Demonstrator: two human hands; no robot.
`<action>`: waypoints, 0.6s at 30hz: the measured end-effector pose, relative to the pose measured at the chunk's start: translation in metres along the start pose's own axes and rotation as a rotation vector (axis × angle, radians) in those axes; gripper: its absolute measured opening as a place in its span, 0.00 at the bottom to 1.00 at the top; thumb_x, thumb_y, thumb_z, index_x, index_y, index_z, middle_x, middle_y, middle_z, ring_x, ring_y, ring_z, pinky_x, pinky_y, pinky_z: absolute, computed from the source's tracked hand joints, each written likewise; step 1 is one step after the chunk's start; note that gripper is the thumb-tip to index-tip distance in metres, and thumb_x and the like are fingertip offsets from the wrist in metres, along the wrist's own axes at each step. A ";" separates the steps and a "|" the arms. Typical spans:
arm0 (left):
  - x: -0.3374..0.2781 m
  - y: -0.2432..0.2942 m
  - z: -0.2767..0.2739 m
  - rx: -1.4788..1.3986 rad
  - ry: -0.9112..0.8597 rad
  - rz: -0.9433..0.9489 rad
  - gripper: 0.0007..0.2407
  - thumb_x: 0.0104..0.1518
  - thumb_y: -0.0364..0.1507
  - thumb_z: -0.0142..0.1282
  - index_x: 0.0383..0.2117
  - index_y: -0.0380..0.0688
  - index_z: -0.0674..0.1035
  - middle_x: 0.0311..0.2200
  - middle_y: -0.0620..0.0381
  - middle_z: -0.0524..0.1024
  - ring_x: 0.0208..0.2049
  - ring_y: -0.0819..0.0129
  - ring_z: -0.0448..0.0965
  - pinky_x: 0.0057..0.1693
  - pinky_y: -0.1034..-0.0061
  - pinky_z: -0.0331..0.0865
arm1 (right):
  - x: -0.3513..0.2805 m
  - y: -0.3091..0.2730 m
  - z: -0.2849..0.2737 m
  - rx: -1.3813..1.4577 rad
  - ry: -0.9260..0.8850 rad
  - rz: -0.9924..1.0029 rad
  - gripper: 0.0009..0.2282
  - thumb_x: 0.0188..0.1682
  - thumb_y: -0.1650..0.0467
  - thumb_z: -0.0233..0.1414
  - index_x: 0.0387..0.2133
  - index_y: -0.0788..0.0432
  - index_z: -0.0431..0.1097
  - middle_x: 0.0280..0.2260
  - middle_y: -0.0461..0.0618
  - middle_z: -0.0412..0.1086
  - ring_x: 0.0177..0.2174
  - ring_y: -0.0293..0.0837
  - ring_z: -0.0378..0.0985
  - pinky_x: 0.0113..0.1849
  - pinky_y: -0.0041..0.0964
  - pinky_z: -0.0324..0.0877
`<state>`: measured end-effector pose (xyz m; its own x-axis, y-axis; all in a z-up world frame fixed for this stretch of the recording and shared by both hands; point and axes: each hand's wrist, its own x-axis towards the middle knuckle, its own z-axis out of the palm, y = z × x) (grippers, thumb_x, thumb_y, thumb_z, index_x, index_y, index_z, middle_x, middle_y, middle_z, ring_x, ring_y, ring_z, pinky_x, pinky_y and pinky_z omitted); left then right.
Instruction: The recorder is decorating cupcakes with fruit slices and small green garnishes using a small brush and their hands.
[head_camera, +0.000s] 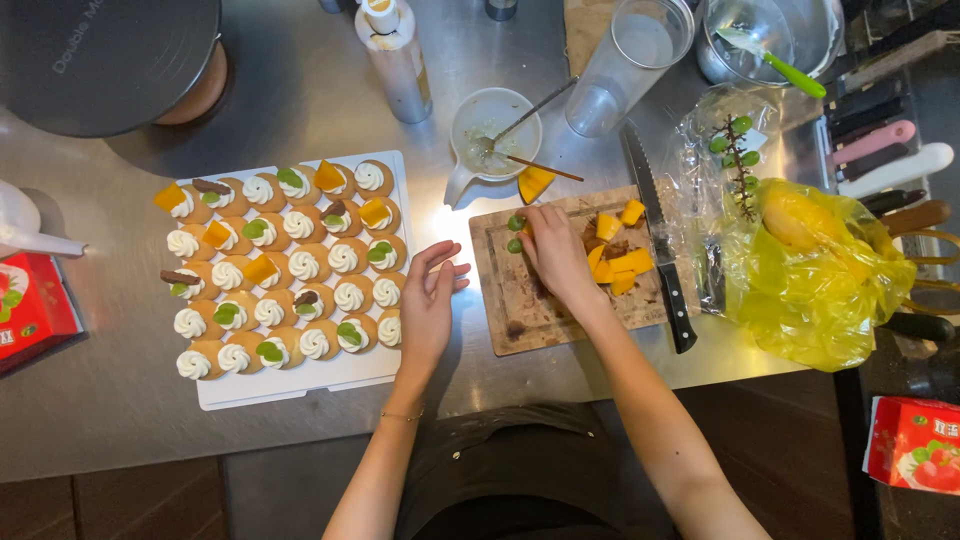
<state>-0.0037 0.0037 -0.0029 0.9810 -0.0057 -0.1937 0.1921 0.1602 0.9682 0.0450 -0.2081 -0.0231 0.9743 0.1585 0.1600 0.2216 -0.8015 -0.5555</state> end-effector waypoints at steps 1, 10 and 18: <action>-0.002 -0.001 0.001 -0.002 0.008 0.000 0.13 0.68 0.26 0.44 0.56 0.33 0.70 0.55 0.47 0.75 0.48 0.64 0.82 0.51 0.75 0.78 | 0.001 0.002 0.000 0.001 -0.006 -0.006 0.12 0.48 0.75 0.58 0.45 0.65 0.70 0.41 0.61 0.71 0.46 0.60 0.71 0.47 0.50 0.68; -0.006 -0.005 0.014 -0.048 -0.013 -0.001 0.13 0.69 0.25 0.42 0.56 0.32 0.70 0.56 0.48 0.73 0.51 0.64 0.80 0.53 0.73 0.77 | 0.007 0.036 0.011 0.153 0.057 0.028 0.07 0.54 0.79 0.50 0.42 0.62 0.73 0.40 0.60 0.73 0.43 0.61 0.75 0.46 0.51 0.69; 0.003 -0.004 0.020 -0.020 -0.006 0.071 0.12 0.68 0.23 0.39 0.55 0.32 0.70 0.56 0.47 0.74 0.51 0.62 0.81 0.53 0.74 0.77 | 0.019 0.038 0.018 0.071 0.011 0.088 0.13 0.41 0.77 0.61 0.39 0.62 0.72 0.37 0.61 0.72 0.41 0.61 0.75 0.44 0.50 0.70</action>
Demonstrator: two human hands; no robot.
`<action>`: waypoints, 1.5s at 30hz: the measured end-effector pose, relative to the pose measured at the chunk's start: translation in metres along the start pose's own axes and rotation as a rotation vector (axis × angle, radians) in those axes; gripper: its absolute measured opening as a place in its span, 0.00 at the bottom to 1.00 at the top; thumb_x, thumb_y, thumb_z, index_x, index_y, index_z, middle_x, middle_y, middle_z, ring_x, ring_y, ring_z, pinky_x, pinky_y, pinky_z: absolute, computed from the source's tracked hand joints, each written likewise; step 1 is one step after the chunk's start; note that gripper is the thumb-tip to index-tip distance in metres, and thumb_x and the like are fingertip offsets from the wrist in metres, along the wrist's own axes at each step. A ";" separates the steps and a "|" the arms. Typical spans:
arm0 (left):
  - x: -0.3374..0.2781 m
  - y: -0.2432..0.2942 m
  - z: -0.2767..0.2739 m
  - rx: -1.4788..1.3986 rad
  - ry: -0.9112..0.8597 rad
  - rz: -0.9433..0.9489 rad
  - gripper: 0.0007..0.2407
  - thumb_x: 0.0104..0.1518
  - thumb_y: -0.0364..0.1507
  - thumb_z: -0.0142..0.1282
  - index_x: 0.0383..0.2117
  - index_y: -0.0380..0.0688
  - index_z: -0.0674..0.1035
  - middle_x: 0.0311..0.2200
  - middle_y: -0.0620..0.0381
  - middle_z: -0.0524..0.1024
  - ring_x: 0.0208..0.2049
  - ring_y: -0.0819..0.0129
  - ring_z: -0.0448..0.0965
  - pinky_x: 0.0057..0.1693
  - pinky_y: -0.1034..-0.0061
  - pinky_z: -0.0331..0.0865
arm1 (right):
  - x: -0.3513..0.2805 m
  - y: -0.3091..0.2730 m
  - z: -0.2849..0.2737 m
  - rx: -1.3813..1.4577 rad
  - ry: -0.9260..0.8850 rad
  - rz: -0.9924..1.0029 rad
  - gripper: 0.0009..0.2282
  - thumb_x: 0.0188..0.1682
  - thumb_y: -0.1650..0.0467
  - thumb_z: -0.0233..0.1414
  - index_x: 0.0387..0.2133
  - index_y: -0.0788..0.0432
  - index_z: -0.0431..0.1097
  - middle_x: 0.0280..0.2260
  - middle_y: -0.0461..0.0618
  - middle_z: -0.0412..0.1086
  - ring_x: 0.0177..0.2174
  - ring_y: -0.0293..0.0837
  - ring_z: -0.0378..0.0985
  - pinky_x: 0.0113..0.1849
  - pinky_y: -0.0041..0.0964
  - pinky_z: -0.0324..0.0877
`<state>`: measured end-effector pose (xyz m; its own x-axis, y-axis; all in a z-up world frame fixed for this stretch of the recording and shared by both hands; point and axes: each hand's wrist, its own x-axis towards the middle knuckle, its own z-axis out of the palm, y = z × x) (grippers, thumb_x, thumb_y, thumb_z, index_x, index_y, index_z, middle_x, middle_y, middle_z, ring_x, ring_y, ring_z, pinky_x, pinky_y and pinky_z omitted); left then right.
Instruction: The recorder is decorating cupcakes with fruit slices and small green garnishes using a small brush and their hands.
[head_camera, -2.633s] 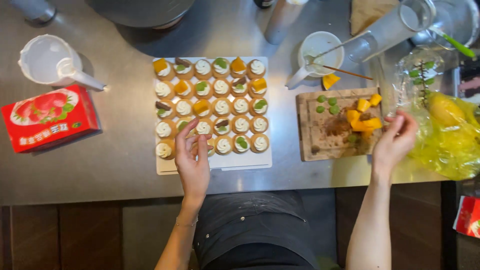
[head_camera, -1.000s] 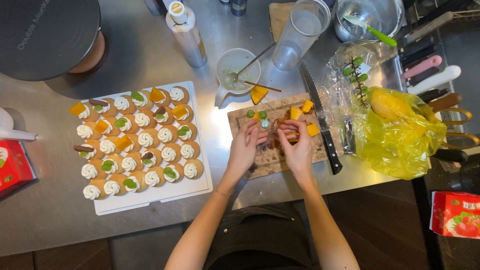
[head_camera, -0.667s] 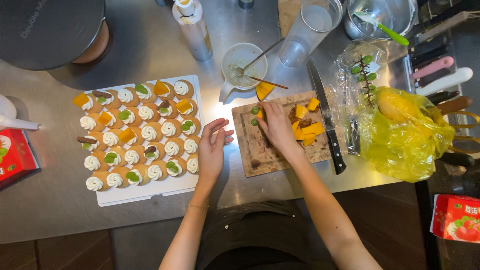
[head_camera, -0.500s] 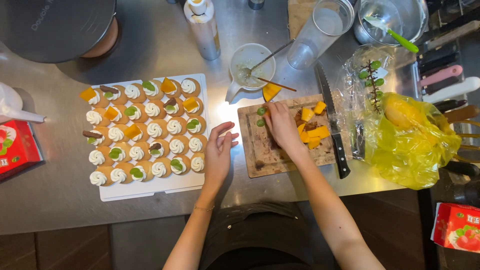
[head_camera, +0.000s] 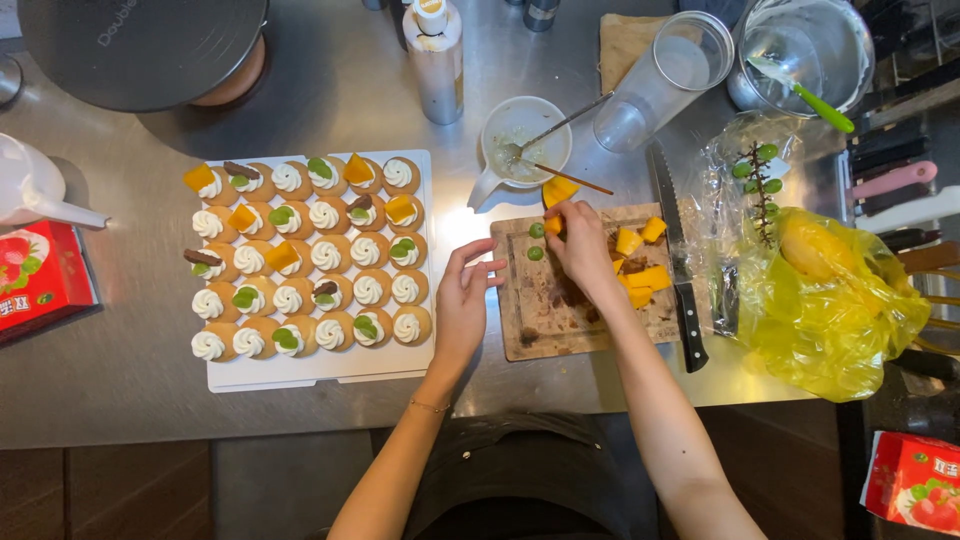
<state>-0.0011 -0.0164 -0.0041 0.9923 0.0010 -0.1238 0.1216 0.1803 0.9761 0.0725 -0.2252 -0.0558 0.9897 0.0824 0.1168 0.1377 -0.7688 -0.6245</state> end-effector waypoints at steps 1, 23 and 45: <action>0.000 -0.002 0.001 0.000 0.004 0.002 0.12 0.68 0.23 0.39 0.55 0.32 0.70 0.56 0.47 0.74 0.51 0.62 0.81 0.53 0.74 0.77 | 0.001 0.000 0.000 0.001 -0.002 -0.004 0.13 0.41 0.77 0.61 0.39 0.62 0.72 0.37 0.61 0.72 0.41 0.61 0.75 0.44 0.50 0.70; 0.013 -0.028 0.015 -0.166 -0.016 -0.106 0.12 0.66 0.25 0.49 0.53 0.33 0.71 0.54 0.49 0.74 0.50 0.65 0.79 0.53 0.75 0.78 | 0.029 0.020 -0.038 0.265 -0.338 0.136 0.11 0.45 0.70 0.64 0.41 0.57 0.78 0.32 0.51 0.76 0.28 0.40 0.67 0.31 0.34 0.65; -0.024 0.008 -0.008 -1.005 0.139 -0.439 0.17 0.68 0.28 0.44 0.56 0.21 0.67 0.57 0.35 0.70 0.60 0.53 0.73 0.68 0.69 0.67 | 0.054 -0.060 -0.030 0.322 0.546 0.127 0.09 0.60 0.71 0.51 0.37 0.66 0.76 0.30 0.51 0.74 0.27 0.38 0.76 0.32 0.33 0.70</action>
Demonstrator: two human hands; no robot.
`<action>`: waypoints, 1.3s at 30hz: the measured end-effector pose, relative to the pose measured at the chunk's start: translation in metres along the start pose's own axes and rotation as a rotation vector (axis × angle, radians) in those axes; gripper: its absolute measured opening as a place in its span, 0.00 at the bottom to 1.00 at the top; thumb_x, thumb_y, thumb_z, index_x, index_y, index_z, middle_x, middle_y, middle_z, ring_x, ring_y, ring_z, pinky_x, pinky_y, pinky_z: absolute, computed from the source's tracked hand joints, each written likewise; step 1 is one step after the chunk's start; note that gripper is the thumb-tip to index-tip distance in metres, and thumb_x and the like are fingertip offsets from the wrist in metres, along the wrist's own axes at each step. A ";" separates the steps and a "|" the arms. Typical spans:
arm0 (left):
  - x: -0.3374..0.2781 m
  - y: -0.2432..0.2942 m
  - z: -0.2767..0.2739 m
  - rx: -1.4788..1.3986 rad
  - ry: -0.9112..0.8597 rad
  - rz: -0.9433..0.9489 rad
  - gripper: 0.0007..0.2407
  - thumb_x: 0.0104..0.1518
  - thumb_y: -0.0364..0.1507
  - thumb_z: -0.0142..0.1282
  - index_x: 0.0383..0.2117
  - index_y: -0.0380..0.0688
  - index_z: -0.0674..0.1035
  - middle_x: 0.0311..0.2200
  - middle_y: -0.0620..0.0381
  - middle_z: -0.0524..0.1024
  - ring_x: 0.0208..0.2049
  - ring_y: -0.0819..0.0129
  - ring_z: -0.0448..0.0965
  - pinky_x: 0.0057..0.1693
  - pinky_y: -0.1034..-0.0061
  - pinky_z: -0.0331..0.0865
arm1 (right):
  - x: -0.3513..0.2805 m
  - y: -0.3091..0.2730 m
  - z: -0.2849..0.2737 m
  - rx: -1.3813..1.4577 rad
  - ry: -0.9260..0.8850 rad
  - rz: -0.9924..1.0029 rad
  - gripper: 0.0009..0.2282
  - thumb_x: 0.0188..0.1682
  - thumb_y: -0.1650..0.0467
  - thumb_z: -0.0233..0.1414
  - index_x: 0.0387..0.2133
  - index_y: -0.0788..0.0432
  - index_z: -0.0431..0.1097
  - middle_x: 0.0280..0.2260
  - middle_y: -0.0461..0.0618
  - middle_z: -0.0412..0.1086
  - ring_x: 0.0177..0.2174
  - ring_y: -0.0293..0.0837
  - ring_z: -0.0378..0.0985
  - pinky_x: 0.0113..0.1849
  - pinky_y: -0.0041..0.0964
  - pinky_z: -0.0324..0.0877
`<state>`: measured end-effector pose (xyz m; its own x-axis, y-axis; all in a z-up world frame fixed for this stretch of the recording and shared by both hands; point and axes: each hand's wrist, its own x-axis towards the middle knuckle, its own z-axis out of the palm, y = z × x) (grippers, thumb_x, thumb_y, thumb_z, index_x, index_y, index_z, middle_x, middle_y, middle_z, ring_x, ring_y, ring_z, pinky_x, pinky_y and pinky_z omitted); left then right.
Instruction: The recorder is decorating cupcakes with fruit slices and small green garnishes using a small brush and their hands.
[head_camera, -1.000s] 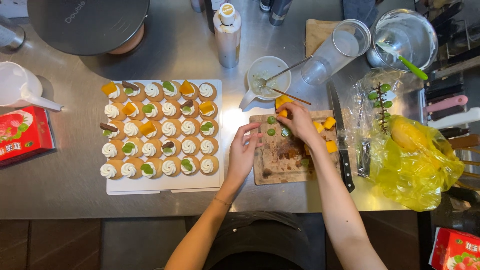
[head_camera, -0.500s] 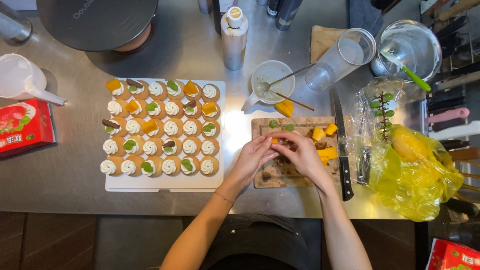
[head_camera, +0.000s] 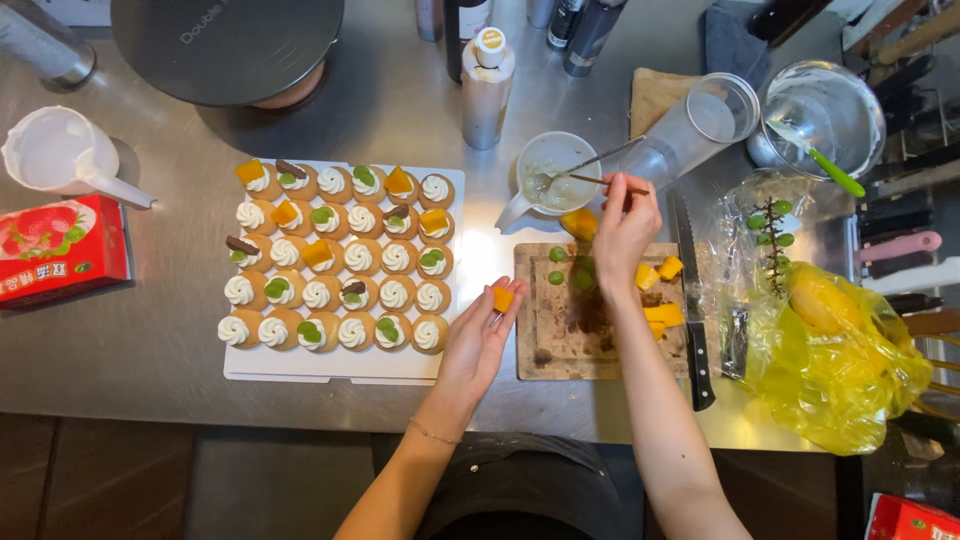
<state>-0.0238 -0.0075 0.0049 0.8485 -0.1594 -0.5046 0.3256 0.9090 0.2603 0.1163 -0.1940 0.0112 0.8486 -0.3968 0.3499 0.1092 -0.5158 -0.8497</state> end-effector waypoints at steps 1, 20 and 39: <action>-0.001 0.002 0.000 -0.005 0.002 0.009 0.17 0.68 0.28 0.44 0.56 0.21 0.67 0.57 0.35 0.70 0.60 0.53 0.73 0.68 0.69 0.67 | -0.002 0.000 0.004 0.004 -0.008 -0.004 0.09 0.60 0.71 0.51 0.37 0.66 0.76 0.30 0.51 0.74 0.27 0.38 0.76 0.32 0.33 0.70; -0.018 0.008 0.038 0.308 -0.050 0.331 0.23 0.72 0.37 0.32 0.56 0.22 0.68 0.55 0.37 0.72 0.60 0.56 0.73 0.69 0.65 0.64 | -0.084 -0.094 -0.100 0.395 -0.279 -0.156 0.11 0.66 0.70 0.40 0.37 0.64 0.67 0.35 0.50 0.71 0.30 0.37 0.73 0.33 0.28 0.71; -0.010 0.003 0.039 0.152 -0.053 0.433 0.22 0.72 0.33 0.35 0.59 0.19 0.64 0.60 0.32 0.67 0.63 0.51 0.69 0.71 0.63 0.63 | -0.098 -0.127 -0.117 0.094 -0.584 -0.626 0.03 0.57 0.77 0.50 0.38 0.66 0.71 0.36 0.58 0.74 0.36 0.51 0.78 0.39 0.39 0.74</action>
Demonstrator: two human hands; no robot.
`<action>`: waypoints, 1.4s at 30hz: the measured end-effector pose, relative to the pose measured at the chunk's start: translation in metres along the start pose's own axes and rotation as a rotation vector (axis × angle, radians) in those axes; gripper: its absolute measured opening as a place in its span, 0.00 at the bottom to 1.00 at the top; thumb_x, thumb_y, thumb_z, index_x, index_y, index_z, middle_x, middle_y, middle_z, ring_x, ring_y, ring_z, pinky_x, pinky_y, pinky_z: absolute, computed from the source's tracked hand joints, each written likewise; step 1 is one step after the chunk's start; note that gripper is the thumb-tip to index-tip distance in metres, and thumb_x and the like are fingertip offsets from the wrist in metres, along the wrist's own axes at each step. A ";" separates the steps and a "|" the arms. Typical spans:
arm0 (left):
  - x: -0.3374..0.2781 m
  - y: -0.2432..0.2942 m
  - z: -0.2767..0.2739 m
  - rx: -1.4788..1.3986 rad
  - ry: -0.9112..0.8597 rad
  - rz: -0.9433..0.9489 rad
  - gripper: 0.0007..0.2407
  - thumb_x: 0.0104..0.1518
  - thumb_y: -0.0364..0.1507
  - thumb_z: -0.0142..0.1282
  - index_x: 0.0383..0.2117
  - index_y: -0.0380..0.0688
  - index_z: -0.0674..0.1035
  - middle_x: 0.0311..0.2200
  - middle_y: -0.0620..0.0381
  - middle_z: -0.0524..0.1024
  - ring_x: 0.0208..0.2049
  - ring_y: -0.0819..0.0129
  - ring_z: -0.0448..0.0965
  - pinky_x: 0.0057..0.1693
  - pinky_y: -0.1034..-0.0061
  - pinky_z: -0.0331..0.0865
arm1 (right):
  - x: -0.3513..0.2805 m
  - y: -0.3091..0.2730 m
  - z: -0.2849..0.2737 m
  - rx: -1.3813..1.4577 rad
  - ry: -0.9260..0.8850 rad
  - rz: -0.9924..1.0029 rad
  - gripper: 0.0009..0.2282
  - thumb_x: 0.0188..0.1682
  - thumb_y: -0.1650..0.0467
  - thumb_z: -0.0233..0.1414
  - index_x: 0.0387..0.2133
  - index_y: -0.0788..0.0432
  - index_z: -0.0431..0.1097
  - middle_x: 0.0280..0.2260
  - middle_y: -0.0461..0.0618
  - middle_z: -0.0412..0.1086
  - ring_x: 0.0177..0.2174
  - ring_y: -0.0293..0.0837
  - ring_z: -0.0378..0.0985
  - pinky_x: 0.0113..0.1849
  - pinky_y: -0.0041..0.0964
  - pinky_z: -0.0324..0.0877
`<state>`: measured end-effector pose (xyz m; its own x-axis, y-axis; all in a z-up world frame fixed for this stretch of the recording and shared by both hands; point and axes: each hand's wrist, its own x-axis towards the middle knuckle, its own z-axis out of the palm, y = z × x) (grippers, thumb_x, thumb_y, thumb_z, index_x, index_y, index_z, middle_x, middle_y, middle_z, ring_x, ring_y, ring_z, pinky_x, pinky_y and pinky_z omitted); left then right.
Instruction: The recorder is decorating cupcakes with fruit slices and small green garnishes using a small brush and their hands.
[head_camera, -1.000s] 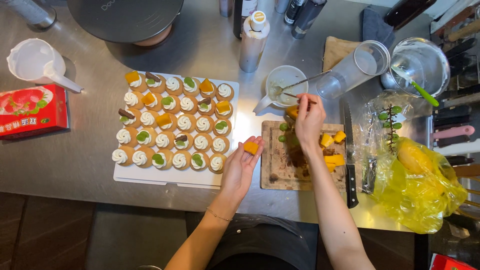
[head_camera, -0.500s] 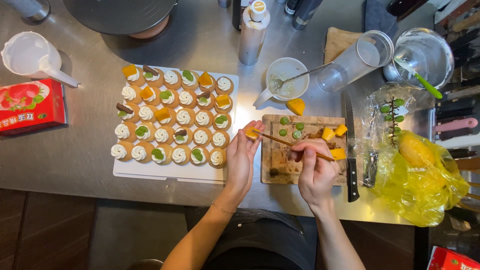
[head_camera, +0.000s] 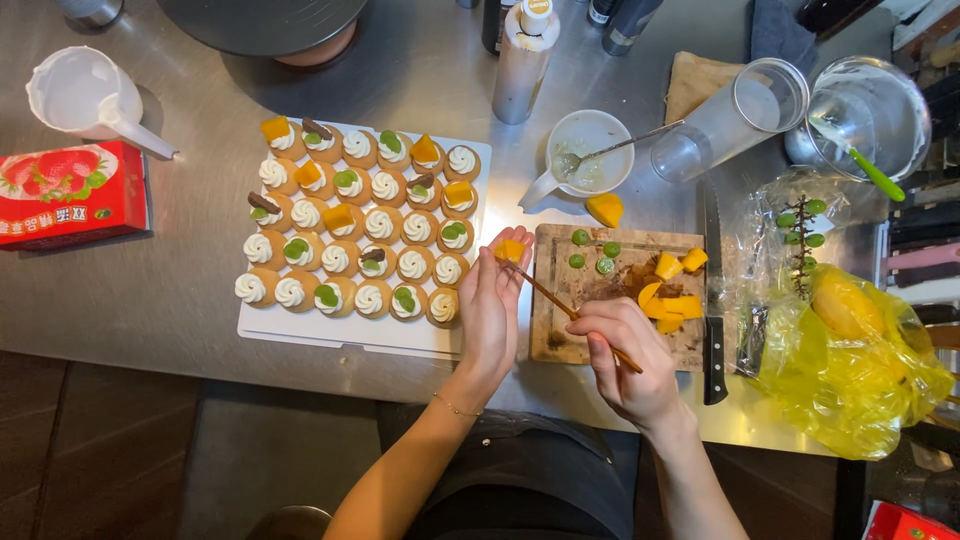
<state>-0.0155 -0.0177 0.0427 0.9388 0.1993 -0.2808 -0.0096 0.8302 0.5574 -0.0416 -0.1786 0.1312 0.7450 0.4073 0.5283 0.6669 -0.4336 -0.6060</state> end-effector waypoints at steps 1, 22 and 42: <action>0.000 0.002 0.002 0.000 0.002 0.002 0.22 0.72 0.33 0.35 0.59 0.19 0.64 0.60 0.32 0.67 0.63 0.51 0.69 0.71 0.63 0.63 | -0.002 0.000 -0.002 0.002 -0.001 -0.001 0.03 0.57 0.77 0.50 0.38 0.66 0.71 0.36 0.58 0.74 0.36 0.51 0.78 0.39 0.39 0.74; 0.006 0.015 0.007 -0.383 0.049 -0.179 0.18 0.68 0.27 0.43 0.57 0.20 0.64 0.62 0.32 0.64 0.67 0.50 0.64 0.72 0.62 0.60 | -0.026 -0.008 0.019 -0.069 0.228 -0.028 0.10 0.63 0.70 0.47 0.39 0.68 0.70 0.36 0.58 0.75 0.36 0.52 0.80 0.39 0.41 0.75; -0.004 0.018 0.019 -0.268 -0.035 -0.078 0.16 0.69 0.26 0.41 0.60 0.28 0.64 0.63 0.35 0.64 0.66 0.48 0.65 0.72 0.56 0.60 | -0.033 -0.010 0.010 0.087 0.357 0.189 0.14 0.65 0.67 0.43 0.37 0.68 0.69 0.34 0.57 0.72 0.30 0.43 0.76 0.34 0.33 0.76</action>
<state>-0.0130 -0.0131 0.0685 0.9517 0.1151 -0.2847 -0.0230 0.9512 0.3076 -0.0726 -0.1797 0.1139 0.8237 0.0158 0.5667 0.5251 -0.3982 -0.7521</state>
